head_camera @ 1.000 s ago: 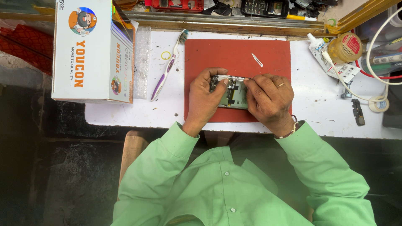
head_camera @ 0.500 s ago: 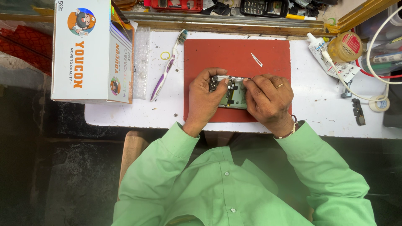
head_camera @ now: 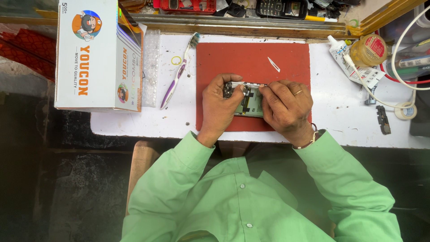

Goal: The person uses a plastic spudger to pry and separate internal components of a disassembled smartphone, then retrieves a new back cover from a box and fits it onto the phone chassis, aligning the edges and pressing to secure it.

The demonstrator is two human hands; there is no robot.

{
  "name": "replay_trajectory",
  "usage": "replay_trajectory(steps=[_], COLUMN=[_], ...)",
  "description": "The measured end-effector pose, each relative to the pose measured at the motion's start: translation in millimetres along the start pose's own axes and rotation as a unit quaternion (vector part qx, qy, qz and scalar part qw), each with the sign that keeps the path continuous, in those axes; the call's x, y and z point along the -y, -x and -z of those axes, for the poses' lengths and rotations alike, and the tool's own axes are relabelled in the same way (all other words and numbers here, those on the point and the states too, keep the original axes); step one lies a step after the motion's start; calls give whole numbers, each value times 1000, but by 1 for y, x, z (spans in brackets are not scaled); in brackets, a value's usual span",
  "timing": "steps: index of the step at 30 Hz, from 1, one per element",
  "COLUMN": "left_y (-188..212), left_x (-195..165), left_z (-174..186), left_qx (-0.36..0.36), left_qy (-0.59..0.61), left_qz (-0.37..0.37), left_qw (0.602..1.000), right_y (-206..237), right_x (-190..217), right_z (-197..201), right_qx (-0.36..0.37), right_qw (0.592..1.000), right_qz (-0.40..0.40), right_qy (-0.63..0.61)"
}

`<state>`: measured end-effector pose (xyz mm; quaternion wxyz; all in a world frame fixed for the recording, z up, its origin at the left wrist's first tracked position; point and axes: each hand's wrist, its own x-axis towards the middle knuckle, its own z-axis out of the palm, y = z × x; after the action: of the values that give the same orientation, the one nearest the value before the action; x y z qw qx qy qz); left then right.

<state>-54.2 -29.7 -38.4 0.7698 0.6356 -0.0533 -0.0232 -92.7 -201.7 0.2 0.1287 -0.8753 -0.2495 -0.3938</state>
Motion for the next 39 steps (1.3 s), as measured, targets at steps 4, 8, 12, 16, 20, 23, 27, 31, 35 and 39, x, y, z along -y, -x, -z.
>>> replay_trajectory(steps=[4, 8, 12, 16, 20, 23, 27, 31, 35, 39], left_y=[1, 1, 3, 2, 1, 1, 0, -1, -2, -2], left_x=[0, 1, 0, 0, 2, 3, 5, 7, 8, 10], left_z=[0, -1, -2, -2, 0, 2, 3, 4, 5, 5], left_qx=[-5, -12, -17, -14, -9, -3, 2, 8, 12, 16], left_qy=[-11, -1, 6, 9, 7, 21, 27, 41, 44, 66], left_qz=[3, 3, 8, 4, 4, 2, 8, 3, -6, -2], left_qw=[1000, 1000, 1000, 1000, 1000, 1000, 1000, 999, 999, 998], right_y=[-1, -1, -2, -2, -2, -2, -1, 0, 1, 1], right_x=[0, 1, 1, 1, 1, 1, 1, 0, 0, 0], right_z=[-1, 0, -1, -1, -1, -2, -2, -3, -4, -3], right_qx=[-2, -3, -7, -3, -4, -6, -5, -7, -9, -3], right_qw=[1000, 1000, 1000, 1000, 1000, 1000, 1000, 1000, 1000, 1000], right_qz=[1, 2, 4, 5, 6, 6, 5, 6, 3, 0], right_qy=[0, -4, -7, 0, -2, -4, -1, -2, -1, 2])
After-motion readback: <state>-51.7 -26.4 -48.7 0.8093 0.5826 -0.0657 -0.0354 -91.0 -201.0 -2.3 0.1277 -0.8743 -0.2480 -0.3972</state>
